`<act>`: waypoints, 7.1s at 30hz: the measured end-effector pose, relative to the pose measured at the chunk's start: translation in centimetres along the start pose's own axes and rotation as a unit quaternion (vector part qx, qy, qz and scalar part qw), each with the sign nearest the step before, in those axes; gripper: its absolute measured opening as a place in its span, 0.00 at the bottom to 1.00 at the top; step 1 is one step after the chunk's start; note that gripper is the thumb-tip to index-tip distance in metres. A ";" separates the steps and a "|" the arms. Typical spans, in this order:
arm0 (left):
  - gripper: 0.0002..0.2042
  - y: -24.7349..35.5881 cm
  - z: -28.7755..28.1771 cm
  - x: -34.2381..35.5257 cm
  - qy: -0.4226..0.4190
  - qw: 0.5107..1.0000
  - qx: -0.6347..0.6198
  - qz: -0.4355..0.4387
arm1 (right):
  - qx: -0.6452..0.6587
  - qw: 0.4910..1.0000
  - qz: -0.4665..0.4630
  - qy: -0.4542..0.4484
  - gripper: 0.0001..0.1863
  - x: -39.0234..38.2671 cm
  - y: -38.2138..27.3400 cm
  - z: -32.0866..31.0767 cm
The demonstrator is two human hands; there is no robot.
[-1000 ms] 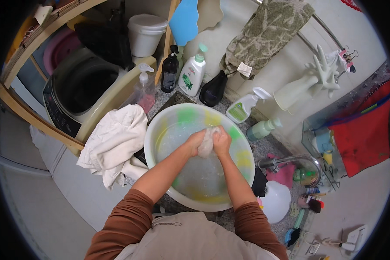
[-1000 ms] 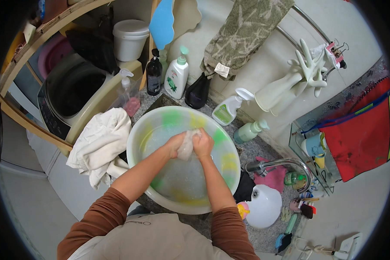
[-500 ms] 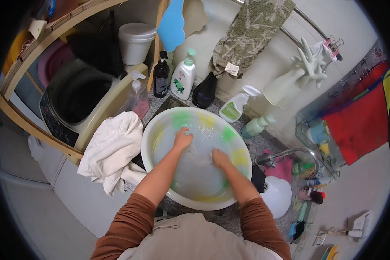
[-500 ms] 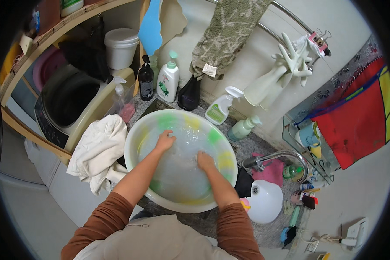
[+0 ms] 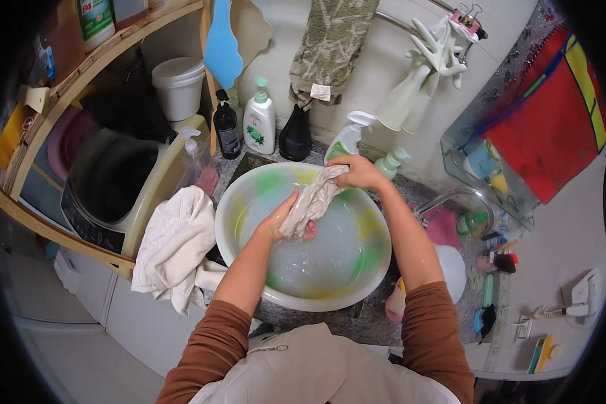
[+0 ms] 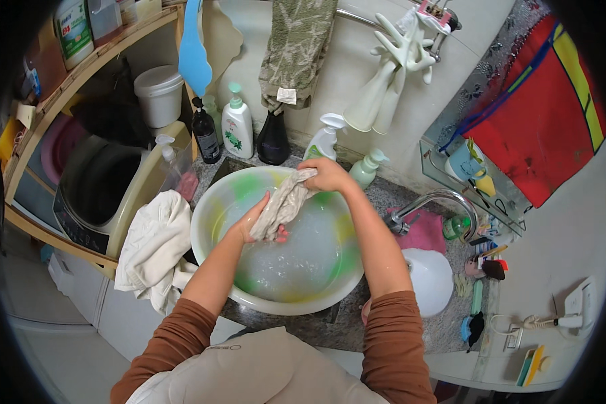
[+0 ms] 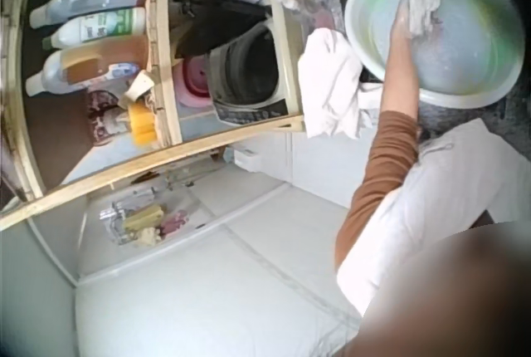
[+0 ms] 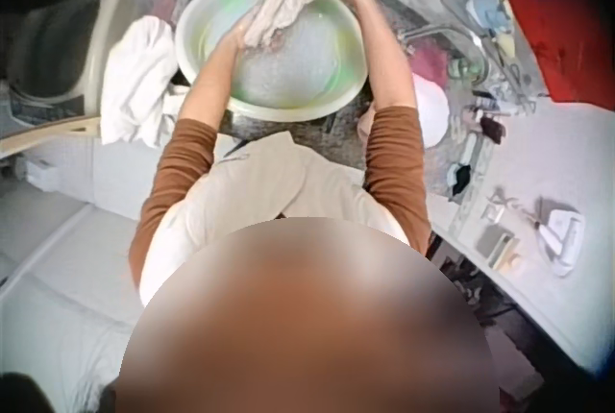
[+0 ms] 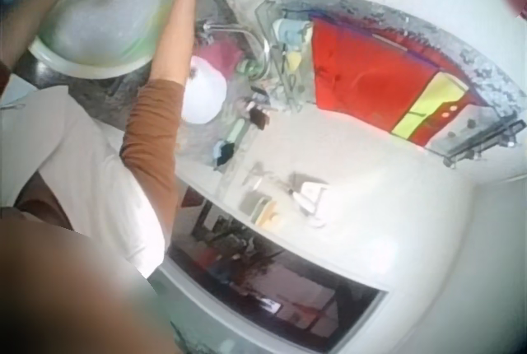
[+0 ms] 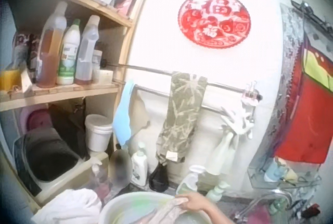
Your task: The person hand-washes a white cloth in a basin of soapy water. They submerge and agitate the cloth, then use a brush to scrub it repeatedly while rinsing in the same basin.
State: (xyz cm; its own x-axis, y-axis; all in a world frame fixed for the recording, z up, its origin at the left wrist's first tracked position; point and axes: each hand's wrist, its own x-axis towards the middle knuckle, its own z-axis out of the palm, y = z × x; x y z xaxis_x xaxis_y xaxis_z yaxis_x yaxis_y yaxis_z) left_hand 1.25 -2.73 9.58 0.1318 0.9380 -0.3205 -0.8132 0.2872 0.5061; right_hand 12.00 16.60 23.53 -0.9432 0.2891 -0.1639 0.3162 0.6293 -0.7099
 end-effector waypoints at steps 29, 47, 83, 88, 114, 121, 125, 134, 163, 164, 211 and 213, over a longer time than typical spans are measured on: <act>0.08 -0.4 8.3 1.7 0.150 0.920 0.360 0.043 | 0.261 0.944 -0.082 0.186 0.04 -0.7 0.9 8.5; 0.21 1.1 6.8 -10.2 0.107 0.978 0.034 0.173 | 0.548 0.816 -0.155 -0.094 0.39 -3.5 -3.0 8.7; 0.42 -1.8 -3.7 -29.1 0.562 0.482 0.671 0.017 | 0.302 0.947 0.094 -0.054 0.18 -9.9 2.6 15.2; 0.19 -0.3 -2.5 -31.0 0.589 0.449 0.657 0.141 | 0.303 0.949 0.066 -0.059 0.18 -10.0 1.6 14.3; 0.19 15.7 25.2 -19.8 0.214 0.770 0.451 0.397 | 0.397 0.880 -0.068 0.253 0.22 -7.1 -9.8 2.6; 0.22 16.7 23.1 -17.4 0.202 0.851 0.383 0.296 | 0.549 0.803 -0.012 0.234 0.16 -9.0 -1.9 3.3; 0.19 16.9 22.9 -15.8 0.070 0.916 0.257 0.301 | 0.600 0.781 -0.009 0.172 0.17 -9.0 0.4 3.9; 0.21 13.8 25.9 -11.8 -0.002 0.935 0.280 0.218 | 0.455 0.880 0.007 0.135 0.28 -8.3 -6.2 5.2; 0.49 9.4 1.5 -6.8 0.153 0.600 0.771 0.150 | -0.110 0.972 -0.098 0.183 0.36 -10.0 4.9 7.9; 0.52 7.2 1.2 -5.4 0.166 0.560 0.804 0.112 | -0.159 0.976 -0.066 0.135 0.39 -9.3 5.8 9.6; 0.39 1.0 2.0 -2.7 0.262 0.537 0.797 0.087 | -0.301 0.954 -0.003 -0.018 0.51 -9.6 7.4 15.2; 0.53 -0.8 0.2 -2.9 0.206 0.428 0.871 -0.123 | -0.319 0.943 0.033 -0.092 0.52 -9.4 8.3 17.0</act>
State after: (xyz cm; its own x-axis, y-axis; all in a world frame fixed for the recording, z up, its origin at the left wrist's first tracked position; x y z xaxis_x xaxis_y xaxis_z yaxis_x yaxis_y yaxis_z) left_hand 1.63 -5.66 10.27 -0.3106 0.8268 -0.4690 0.9013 0.4128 0.1309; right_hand 21.71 6.84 7.55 -0.9025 0.2494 -0.3511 0.3161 0.9373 -0.1467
